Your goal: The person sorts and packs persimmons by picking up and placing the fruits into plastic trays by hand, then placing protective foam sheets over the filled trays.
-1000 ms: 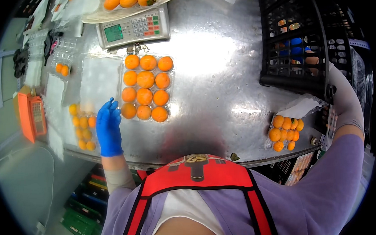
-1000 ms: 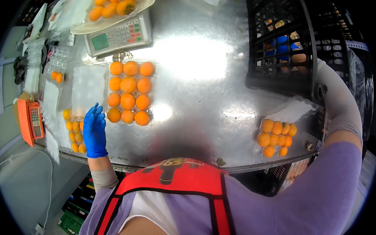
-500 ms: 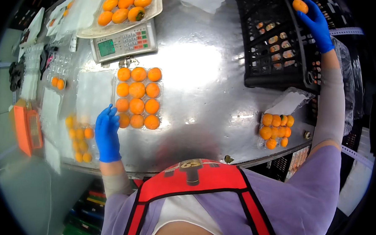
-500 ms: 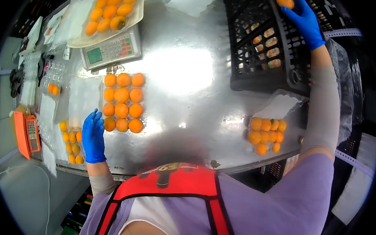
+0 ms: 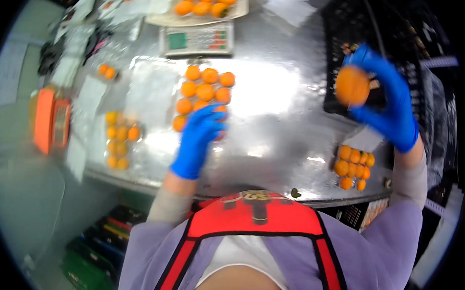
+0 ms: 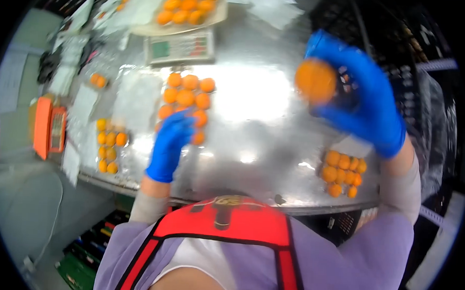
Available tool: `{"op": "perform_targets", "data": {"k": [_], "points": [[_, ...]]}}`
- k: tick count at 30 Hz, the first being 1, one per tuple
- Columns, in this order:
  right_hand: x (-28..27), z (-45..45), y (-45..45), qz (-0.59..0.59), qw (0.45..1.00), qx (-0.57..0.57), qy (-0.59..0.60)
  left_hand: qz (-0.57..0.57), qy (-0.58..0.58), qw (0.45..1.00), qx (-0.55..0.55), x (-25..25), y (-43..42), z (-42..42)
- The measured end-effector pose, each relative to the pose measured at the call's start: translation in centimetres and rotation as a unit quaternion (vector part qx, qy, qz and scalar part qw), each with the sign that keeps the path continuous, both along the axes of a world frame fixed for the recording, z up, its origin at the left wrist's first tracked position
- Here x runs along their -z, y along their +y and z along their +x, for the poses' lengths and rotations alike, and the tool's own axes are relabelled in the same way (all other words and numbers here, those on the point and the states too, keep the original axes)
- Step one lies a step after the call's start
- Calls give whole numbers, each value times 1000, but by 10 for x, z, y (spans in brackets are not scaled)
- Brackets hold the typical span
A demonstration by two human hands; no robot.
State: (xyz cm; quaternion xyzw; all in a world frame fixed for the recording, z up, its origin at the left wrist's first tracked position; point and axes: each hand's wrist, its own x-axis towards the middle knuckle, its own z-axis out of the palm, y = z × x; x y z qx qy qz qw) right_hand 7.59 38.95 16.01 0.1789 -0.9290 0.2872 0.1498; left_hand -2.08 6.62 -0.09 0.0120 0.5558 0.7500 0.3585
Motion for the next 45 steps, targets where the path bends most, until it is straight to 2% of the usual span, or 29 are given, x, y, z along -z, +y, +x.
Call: {"op": "perform_targets", "data": {"k": [1, 3, 6, 7, 9, 10, 12, 13, 14, 15, 16, 17, 18, 20, 22, 24, 25, 27, 29, 33, 36, 38, 39, 40, 42, 45], "points": [[-9, 2, -22, 147, 988, -37, -39, 60, -5, 997, 52, 10, 9, 11], [8, -2, -61, 178, 974, -133, -54, 141, -110, 968, 175, -10, 30, 28], [34, 3, -95, 226, 945, -176, -160, 202, -120, 941, 244, -14, 41, 52], [44, 6, -101, 224, 945, -177, -159, 201, -120, 941, 243, -10, 43, 57], [58, 7, -110, 208, 956, -143, -147, 83, 54, 953, 287, 2, 45, 62], [55, 5, -108, 206, 957, -145, -147, 81, 53, 953, 286, 3, 44, 61], [35, -4, -97, 129, 946, -161, -248, 94, 27, 952, 289, 6, 43, 59], [26, -2, -76, 79, 975, -126, -164, 93, 24, 953, 288, 8, 42, 58], [3, -2, -59, 123, 987, -35, -97, 105, -31, 965, 240, 9, 41, 59], [-9, 3, -31, 78, 993, 70, -49, 117, -85, 971, 190, 12, 40, 58], [-15, -5, -1, -34, 993, 94, 67, 116, -87, 971, 189, 13, 38, 56], [-20, -9, 32, -63, 975, 160, 138, 88, -84, 977, 174, 15, 34, 52], [-24, -11, 77, -43, 948, 251, 189, 60, -82, 982, 161, 18, 31, 48], [-15, -18, 179, 68, 882, 417, 209, 43, -79, 985, 147, 26, 27, 43], [20, -17, 277, 237, 832, 490, 103, 15, -58, 991, 116, 35, 22, 37], [90, 1, 366, 308, 884, 350, -19, 8, -52, 991, 121, 45, 16, 33], [114, 10, 389, 290, 897, 310, -119, -1, -48, 993, 107, 48, 14, 31], [141, 17, 389, 213, 880, 325, -272, -14, -47, 994, 94, 51, 13, 27], [155, 25, 389, 168, 862, 347, -329, -7, -27, 998, 65, 54, 13, 25], [169, 27, 393, 122, 850, 360, -364, -23, -40, 999, 17, 40, 20, 12], [173, 27, 399, 107, 848, 362, -372, -11, -4, 1000, -16, 41, 25, -4], [174, 32, 404, 99, 847, 366, -372, -36, 132, 990, -45, 48, 29, -18], [176, 35, 405, 94, 847, 369, -372, -88, 245, 964, -59, 58, 30, -29], [179, 38, 409, 90, 847, 369, -372, -91, 245, 963, -57, 56, 33, -39], [181, 38, 416, 81, 847, 373, -371, -172, 389, 904, -46, 42, 36, -58], [182, 45, 421, 77, 845, 376, -372, -172, 409, 895, -48, 32, 43, -67]]}}
